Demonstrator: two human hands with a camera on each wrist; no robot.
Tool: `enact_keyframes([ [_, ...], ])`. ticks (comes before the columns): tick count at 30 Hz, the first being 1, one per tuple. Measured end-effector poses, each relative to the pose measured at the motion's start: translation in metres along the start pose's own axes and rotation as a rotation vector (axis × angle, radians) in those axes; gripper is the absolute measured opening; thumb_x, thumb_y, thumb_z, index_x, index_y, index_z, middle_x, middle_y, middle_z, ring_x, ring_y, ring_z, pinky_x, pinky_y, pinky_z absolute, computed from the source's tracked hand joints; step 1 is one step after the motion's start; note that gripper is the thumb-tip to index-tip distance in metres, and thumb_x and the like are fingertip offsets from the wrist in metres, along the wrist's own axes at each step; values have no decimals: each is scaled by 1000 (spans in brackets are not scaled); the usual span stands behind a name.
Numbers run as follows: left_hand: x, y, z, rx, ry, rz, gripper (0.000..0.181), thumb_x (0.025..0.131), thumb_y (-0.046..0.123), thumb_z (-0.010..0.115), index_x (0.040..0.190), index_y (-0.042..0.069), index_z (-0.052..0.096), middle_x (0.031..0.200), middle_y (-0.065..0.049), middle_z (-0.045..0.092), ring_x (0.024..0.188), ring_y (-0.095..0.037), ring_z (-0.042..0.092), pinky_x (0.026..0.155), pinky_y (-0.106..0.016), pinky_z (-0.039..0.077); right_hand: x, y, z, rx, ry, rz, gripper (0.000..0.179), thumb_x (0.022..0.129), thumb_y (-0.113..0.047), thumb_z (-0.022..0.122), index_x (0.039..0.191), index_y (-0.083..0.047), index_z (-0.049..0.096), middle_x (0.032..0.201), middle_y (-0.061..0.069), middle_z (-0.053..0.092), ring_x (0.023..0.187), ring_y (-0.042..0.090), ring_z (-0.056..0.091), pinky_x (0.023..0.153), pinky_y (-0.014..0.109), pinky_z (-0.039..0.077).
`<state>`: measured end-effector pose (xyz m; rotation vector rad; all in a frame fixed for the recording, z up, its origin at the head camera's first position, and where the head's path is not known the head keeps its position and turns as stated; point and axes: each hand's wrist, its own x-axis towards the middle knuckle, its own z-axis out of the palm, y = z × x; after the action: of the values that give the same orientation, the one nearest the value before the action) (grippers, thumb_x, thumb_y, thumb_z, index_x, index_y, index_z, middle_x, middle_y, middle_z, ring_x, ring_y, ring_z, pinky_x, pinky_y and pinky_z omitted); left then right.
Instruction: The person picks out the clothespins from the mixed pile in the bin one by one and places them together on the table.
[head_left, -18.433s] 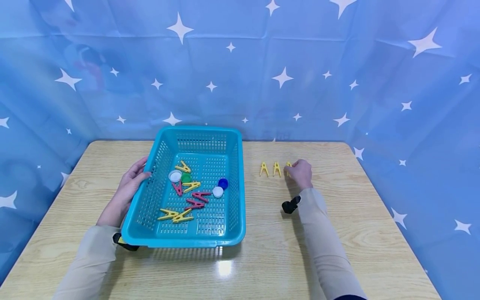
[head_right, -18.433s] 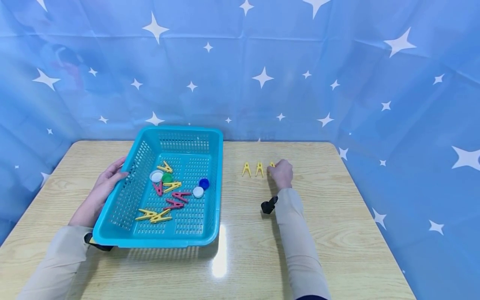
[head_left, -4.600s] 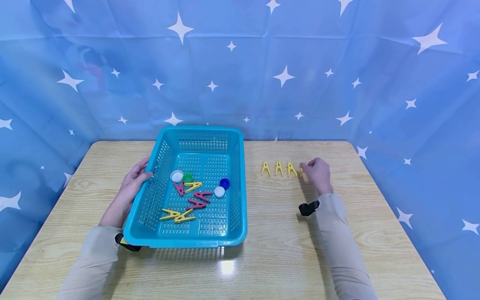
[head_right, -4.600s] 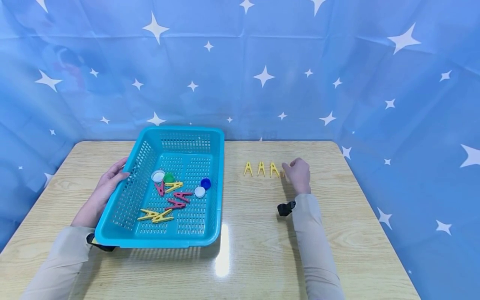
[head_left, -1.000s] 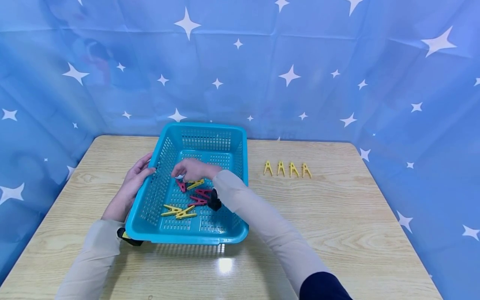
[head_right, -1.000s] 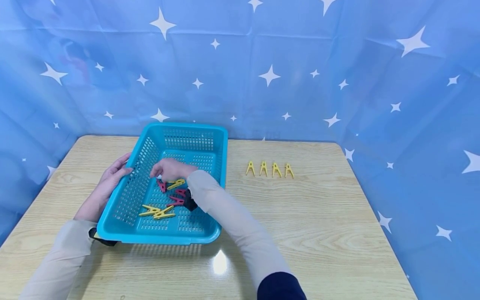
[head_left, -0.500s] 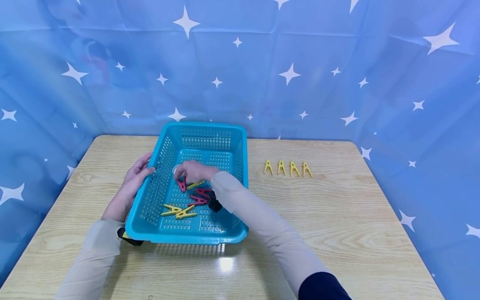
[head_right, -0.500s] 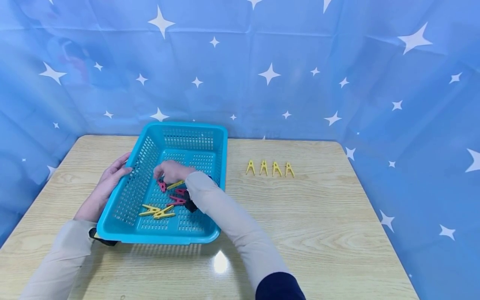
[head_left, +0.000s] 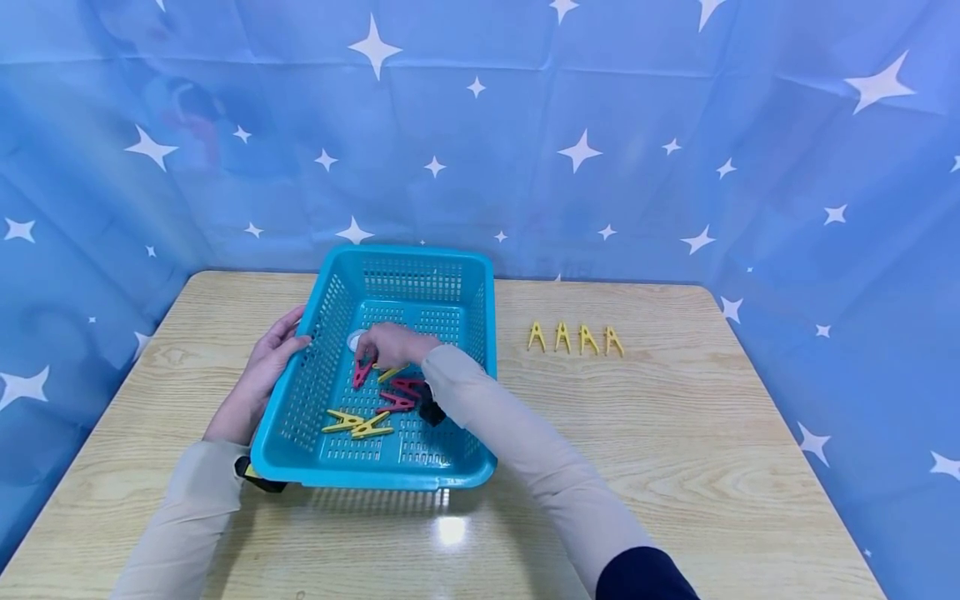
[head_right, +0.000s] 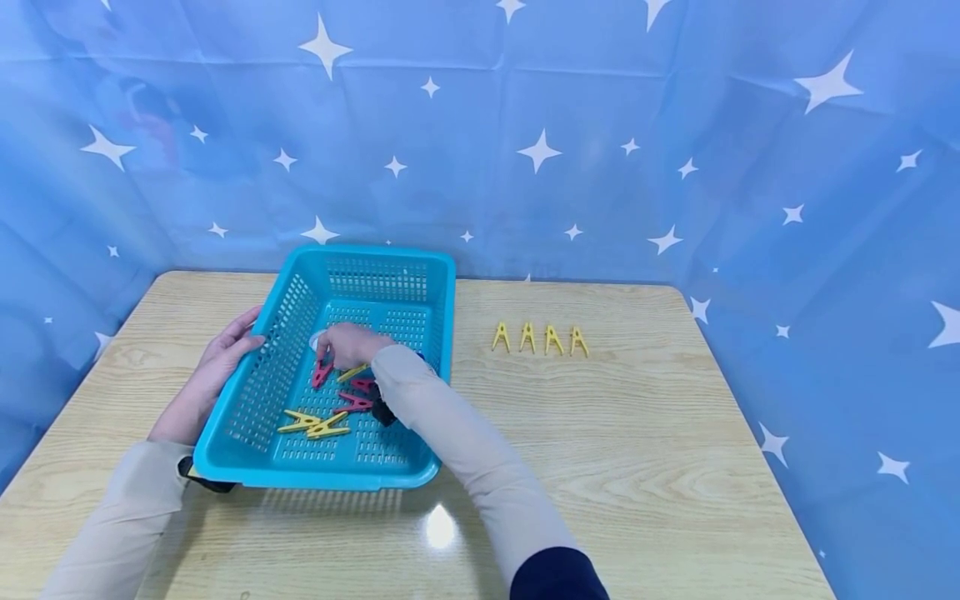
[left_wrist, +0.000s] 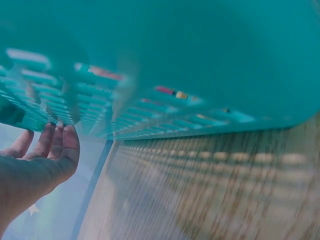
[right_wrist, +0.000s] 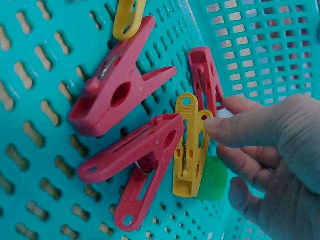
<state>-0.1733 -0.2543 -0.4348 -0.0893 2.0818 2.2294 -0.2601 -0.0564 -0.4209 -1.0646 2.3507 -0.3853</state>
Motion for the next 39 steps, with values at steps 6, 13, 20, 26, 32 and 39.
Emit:
enact_keyframes([
  [6, 0, 0, 0, 1, 1, -6, 59, 98, 22, 49, 150, 20, 21, 147, -10, 27, 127, -25, 36, 78, -20, 51, 1, 2, 1, -5, -3, 7, 38, 87, 8, 54, 119, -12, 63, 82, 1, 59, 64, 10, 45, 54, 20, 36],
  [13, -1, 0, -1, 20, -1, 3, 60, 98, 22, 48, 151, 19, 20, 146, -11, 27, 125, -23, 38, 78, -20, 51, 1, 2, 1, -6, 27, -25, 33, 88, -2, 61, 117, -18, 64, 95, 1, 58, 75, 11, 49, 59, 21, 40],
  [20, -1, 0, -2, 27, -2, 11, 60, 98, 23, 49, 150, 19, 21, 143, -9, 30, 120, -17, 42, 78, -20, 50, 0, 1, 2, -19, 50, -45, 33, 87, -5, 65, 116, -20, 66, 124, 1, 51, 113, 16, 49, 77, 21, 46],
  [26, 0, 0, -1, 32, 5, 9, 60, 98, 23, 49, 150, 18, 21, 141, -7, 32, 120, -16, 42, 79, -19, 50, 1, 0, 3, -61, 28, -60, 39, 86, -1, 64, 120, -22, 65, 121, 3, 51, 105, 16, 50, 70, 20, 43],
  [32, 0, -1, -1, 26, 9, 3, 59, 98, 22, 49, 150, 18, 22, 143, -9, 30, 122, -17, 41, 79, -18, 49, 1, 1, 5, -82, 34, -22, 33, 88, -5, 64, 117, -20, 66, 113, 1, 52, 95, 13, 48, 68, 20, 43],
  [39, 0, 0, -1, 22, 7, 8, 59, 98, 22, 49, 150, 18, 22, 142, -8, 31, 119, -14, 42, 80, -18, 49, 1, 3, 5, -108, 42, 5, 27, 86, -15, 68, 113, -15, 66, 113, 0, 56, 97, 12, 50, 78, 21, 46],
])
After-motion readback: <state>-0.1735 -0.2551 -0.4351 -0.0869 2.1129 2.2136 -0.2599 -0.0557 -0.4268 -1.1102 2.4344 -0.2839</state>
